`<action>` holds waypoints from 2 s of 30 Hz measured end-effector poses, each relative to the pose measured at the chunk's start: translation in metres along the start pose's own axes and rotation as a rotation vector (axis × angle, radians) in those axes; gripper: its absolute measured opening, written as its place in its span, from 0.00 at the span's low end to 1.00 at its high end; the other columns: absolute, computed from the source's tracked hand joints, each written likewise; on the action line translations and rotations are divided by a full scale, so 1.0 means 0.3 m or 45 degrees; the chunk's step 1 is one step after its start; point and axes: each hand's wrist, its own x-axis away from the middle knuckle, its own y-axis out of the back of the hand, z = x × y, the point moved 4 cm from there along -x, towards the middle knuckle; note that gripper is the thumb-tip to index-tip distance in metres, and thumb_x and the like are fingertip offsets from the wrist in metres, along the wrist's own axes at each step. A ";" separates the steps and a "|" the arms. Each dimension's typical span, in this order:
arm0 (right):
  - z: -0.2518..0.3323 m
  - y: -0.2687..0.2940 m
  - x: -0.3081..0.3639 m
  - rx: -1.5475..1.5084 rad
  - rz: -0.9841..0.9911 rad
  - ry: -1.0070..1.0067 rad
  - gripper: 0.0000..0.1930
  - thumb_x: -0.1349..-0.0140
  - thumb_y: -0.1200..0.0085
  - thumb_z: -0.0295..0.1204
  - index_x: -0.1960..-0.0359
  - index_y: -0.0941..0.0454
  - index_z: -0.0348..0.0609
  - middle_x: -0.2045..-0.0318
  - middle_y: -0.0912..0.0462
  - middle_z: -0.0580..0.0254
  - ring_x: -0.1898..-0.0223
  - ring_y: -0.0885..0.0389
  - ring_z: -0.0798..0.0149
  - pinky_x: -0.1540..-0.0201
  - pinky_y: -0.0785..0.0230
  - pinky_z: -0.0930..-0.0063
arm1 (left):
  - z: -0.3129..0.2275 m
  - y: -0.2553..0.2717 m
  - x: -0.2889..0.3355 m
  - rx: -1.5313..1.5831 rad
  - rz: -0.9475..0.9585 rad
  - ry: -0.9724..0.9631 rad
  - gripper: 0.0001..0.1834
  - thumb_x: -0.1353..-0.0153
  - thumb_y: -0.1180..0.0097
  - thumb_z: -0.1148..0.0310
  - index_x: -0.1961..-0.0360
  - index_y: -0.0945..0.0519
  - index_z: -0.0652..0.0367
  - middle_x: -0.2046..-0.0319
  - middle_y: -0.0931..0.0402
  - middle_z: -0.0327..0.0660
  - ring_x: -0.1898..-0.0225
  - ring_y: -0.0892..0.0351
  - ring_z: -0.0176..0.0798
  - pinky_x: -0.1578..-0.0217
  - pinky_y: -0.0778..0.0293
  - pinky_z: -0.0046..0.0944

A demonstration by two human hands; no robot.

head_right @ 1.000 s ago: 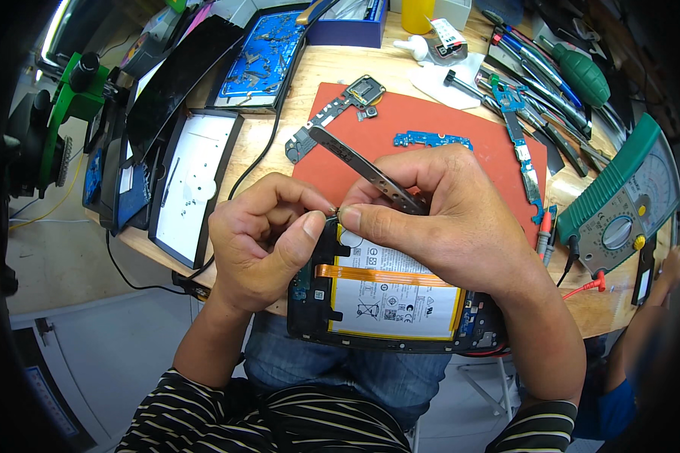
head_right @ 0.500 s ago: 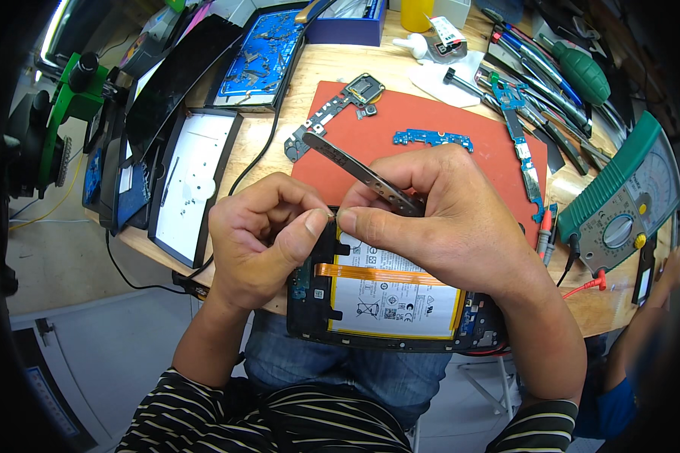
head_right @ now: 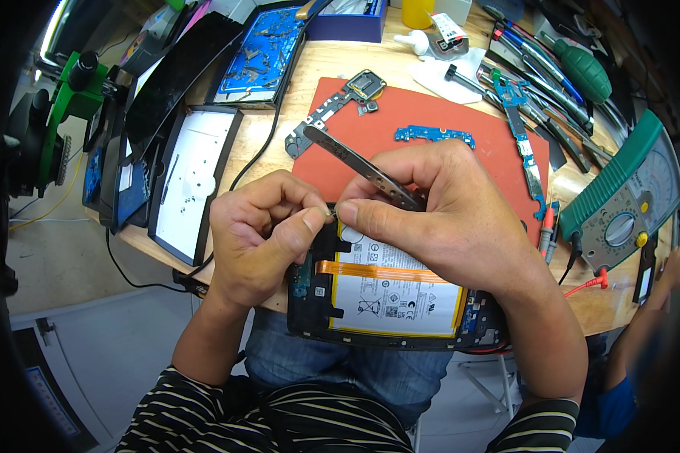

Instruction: The person removes the back cover of a tablet and uses tweezers to detach and reattach internal ribbon cables and connectors. They handle the battery, motherboard, and display assembly while working on the device placed on their lap.

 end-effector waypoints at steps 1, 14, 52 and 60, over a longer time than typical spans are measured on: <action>-0.003 0.001 0.000 -0.006 -0.002 -0.005 0.10 0.38 0.30 0.30 0.64 0.13 0.33 0.74 0.16 0.69 0.74 0.24 0.80 0.72 0.36 0.83 | 0.001 0.000 0.000 0.001 0.000 -0.005 0.08 0.32 0.42 0.73 0.64 0.19 0.69 0.79 0.22 0.33 0.81 0.32 0.18 0.79 0.40 0.22; 0.008 0.002 0.003 -0.007 0.000 0.016 0.09 0.36 0.33 0.29 0.65 0.13 0.33 0.76 0.17 0.71 0.73 0.25 0.81 0.72 0.35 0.82 | -0.006 0.002 0.000 -0.002 0.018 -0.038 0.09 0.30 0.41 0.71 0.63 0.19 0.69 0.79 0.22 0.33 0.79 0.31 0.19 0.77 0.39 0.22; 0.007 -0.171 0.104 0.244 -0.114 -0.033 0.05 0.35 0.38 0.22 0.62 0.16 0.32 0.71 0.16 0.70 0.71 0.23 0.82 0.68 0.32 0.86 | -0.013 0.042 0.184 -0.410 -0.109 -0.012 0.03 0.35 0.35 0.79 0.61 0.17 0.66 0.81 0.26 0.28 0.81 0.30 0.16 0.81 0.41 0.20; 0.019 -0.197 0.128 0.766 -0.111 0.201 0.04 0.38 0.37 0.23 0.65 0.15 0.34 0.79 0.23 0.73 0.77 0.32 0.83 0.75 0.42 0.84 | -0.014 0.089 0.169 -0.270 -0.003 0.329 0.07 0.34 0.36 0.75 0.58 0.21 0.65 0.83 0.28 0.26 0.82 0.37 0.14 0.81 0.47 0.21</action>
